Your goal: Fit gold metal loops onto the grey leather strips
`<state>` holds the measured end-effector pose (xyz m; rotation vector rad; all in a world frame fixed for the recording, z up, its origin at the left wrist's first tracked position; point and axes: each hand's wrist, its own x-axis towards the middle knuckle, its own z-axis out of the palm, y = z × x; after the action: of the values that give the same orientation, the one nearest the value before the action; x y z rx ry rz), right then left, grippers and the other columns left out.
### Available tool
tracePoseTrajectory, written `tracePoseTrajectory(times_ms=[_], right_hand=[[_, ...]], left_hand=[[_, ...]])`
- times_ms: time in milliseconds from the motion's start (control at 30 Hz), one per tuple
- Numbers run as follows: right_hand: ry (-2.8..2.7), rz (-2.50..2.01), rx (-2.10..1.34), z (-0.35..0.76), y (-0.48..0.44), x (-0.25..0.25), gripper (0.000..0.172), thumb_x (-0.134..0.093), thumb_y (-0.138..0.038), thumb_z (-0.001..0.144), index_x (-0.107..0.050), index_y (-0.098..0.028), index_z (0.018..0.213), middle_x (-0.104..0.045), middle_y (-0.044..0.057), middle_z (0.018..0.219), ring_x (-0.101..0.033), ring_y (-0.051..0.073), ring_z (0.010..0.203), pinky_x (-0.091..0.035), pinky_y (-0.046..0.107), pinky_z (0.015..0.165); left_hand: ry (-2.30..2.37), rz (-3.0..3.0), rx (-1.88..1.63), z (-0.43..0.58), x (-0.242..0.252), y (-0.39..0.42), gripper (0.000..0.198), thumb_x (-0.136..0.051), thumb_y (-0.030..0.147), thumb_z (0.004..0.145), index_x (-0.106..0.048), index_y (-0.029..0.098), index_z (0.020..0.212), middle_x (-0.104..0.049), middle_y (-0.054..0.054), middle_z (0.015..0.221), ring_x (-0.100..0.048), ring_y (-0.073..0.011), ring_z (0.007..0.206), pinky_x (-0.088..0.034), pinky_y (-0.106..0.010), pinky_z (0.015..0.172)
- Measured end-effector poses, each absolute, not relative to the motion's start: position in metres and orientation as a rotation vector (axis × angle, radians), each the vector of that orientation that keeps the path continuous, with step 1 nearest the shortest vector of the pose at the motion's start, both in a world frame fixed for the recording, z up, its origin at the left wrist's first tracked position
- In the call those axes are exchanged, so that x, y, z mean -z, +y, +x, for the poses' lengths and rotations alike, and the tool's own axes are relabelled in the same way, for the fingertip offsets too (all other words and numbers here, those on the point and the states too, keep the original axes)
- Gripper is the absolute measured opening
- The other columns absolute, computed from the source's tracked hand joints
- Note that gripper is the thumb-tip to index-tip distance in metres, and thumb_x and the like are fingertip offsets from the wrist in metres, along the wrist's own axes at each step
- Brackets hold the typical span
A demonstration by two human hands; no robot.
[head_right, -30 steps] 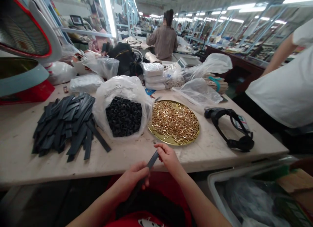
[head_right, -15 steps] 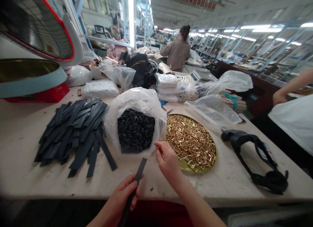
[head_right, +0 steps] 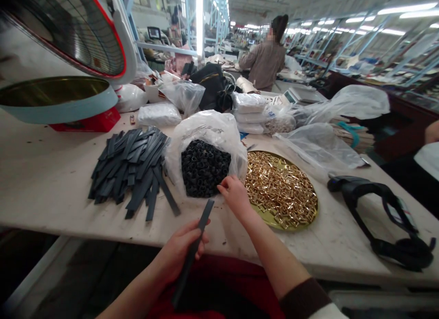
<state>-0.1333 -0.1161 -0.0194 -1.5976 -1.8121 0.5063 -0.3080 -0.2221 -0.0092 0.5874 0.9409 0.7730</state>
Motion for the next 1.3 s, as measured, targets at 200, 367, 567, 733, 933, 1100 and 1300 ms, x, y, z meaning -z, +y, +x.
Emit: tracePoseTrajectory(times_ms=[200,367,567,733,933,1100,1300], right_hand=[[-1.193,-1.393,-1.184,-0.113,-0.177,0.027,0.031,-0.059,-0.044,0.077,-0.055,-0.017,0.091,-0.055,-0.001,0.067,-0.044,0.009,0.052,-0.037,0.022,0.051],[-0.557,-1.199,-1.483,-0.105,-0.226,0.039,0.032,-0.075,-0.04,0.063,-0.066,-0.019,0.084,-0.06,-0.001,0.069,-0.045,0.005,0.052,-0.038,0.018,0.048],[-0.233,-1.127,-1.566,-0.1,-0.251,0.035,0.04,-0.083,-0.028,0.053,-0.066,-0.02,0.088,-0.065,0.0,0.084,-0.059,0.007,0.065,-0.052,0.017,0.065],[-0.258,-1.124,-1.558,-0.099,-0.258,0.042,0.035,-0.081,-0.035,0.057,-0.065,-0.016,0.082,-0.064,-0.001,0.074,-0.055,0.005,0.056,-0.051,0.016,0.055],[-0.388,-1.132,-1.501,-0.095,-0.265,0.047,0.031,-0.076,-0.04,0.064,-0.063,-0.015,0.077,-0.06,-0.001,0.071,-0.049,0.005,0.055,-0.045,0.016,0.053],[-0.56,-1.176,-1.431,-0.092,-0.271,0.054,0.028,-0.072,-0.04,0.069,-0.061,-0.016,0.079,-0.058,-0.003,0.069,-0.048,0.007,0.058,-0.041,0.019,0.059],[-0.643,-1.195,-1.368,-0.091,-0.269,0.057,0.029,-0.068,-0.043,0.072,-0.059,-0.016,0.08,-0.055,-0.004,0.063,-0.048,0.009,0.057,-0.039,0.022,0.061]], left_hand=[[0.887,0.651,-0.689,-0.297,0.011,-0.227,0.042,-0.051,0.04,0.076,-0.05,0.01,0.107,-0.052,0.0,0.067,-0.039,-0.0053,0.044,-0.028,-0.018,0.041],[0.966,0.883,-0.629,-0.28,0.023,-0.227,0.044,-0.047,0.051,0.077,-0.056,0.01,0.091,-0.038,0.005,0.058,-0.032,-0.0055,0.047,-0.026,-0.018,0.044],[1.061,1.052,-0.486,-0.264,0.032,-0.23,0.031,-0.047,0.045,0.075,-0.05,0.015,0.082,-0.038,0.008,0.046,-0.033,-0.0072,0.041,-0.025,-0.018,0.041],[1.098,1.125,-0.415,-0.26,0.03,-0.236,0.024,-0.043,0.04,0.075,-0.047,0.017,0.076,-0.037,0.007,0.044,-0.033,-0.0081,0.039,-0.025,-0.019,0.041],[1.002,1.51,-0.362,-0.258,0.02,-0.237,0.022,-0.034,0.028,0.08,-0.052,0.016,0.077,-0.054,0.001,0.063,-0.047,-0.011,0.052,-0.036,-0.021,0.053],[1.105,1.796,-0.326,-0.255,0.015,-0.237,0.03,-0.031,0.035,0.086,-0.055,0.017,0.079,-0.057,-0.002,0.069,-0.05,-0.0161,0.065,-0.034,-0.025,0.061],[1.074,1.793,-0.314,-0.257,0.013,-0.231,0.034,-0.032,0.041,0.085,-0.056,0.018,0.077,-0.059,-0.002,0.07,-0.053,-0.0181,0.068,-0.037,-0.026,0.064]])
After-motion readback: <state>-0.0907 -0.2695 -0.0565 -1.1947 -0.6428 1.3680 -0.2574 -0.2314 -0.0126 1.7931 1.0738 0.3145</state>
